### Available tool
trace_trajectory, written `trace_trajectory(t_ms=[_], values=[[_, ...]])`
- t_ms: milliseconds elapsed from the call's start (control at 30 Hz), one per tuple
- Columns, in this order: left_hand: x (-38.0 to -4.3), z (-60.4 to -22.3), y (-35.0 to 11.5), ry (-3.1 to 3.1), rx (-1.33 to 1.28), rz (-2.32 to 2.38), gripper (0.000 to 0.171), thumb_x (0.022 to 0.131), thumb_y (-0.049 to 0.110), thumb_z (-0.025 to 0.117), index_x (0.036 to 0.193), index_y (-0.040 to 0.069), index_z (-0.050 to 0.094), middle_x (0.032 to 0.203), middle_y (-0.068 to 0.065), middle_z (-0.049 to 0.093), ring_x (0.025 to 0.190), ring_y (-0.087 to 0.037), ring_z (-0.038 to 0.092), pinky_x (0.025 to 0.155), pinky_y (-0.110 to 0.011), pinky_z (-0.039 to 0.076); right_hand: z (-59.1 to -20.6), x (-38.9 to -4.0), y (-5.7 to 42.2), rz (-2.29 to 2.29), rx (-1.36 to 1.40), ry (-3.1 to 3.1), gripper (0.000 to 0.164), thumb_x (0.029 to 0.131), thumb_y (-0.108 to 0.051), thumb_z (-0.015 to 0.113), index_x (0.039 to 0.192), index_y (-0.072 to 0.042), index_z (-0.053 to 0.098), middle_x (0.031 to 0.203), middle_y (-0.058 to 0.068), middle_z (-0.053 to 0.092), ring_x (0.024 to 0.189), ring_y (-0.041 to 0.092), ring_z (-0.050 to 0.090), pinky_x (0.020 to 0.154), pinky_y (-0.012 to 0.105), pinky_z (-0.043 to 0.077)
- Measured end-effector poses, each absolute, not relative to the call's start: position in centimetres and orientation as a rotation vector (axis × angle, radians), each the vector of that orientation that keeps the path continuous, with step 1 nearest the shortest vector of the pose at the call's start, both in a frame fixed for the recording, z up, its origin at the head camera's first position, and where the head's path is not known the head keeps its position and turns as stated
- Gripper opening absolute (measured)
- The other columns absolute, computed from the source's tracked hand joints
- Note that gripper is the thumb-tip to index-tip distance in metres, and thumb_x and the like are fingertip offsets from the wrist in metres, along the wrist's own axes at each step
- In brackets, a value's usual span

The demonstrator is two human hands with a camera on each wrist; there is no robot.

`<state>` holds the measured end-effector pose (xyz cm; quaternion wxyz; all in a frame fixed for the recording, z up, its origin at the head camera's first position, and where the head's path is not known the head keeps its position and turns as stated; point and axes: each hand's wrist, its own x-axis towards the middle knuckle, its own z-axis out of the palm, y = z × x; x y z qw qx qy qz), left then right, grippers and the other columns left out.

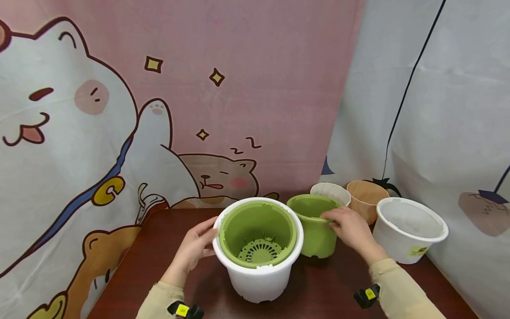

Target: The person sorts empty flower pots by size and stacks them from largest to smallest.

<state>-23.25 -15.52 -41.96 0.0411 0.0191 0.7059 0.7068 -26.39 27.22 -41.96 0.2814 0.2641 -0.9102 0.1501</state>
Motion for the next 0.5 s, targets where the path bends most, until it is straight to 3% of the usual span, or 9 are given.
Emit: trace_trajectory(t_ms=[500], values=[[-23.3, -41.9, -15.6, 2.158, 0.057, 2.167, 0.043, 0.100, 0.010, 0.057, 0.142, 0.003, 0.052, 0.127, -0.020, 0.061, 0.091, -0.023, 0.067, 0.074, -0.045, 0.059, -39.2, -26.1, 28.6, 0.409, 0.664, -2.392, 0.027, 0.072, 0.000, 0.084, 0.094, -0.013, 0.076, 0.088, -0.001, 0.071, 0.082, 0.024, 0.064, 0.068, 0.044, 0.053]])
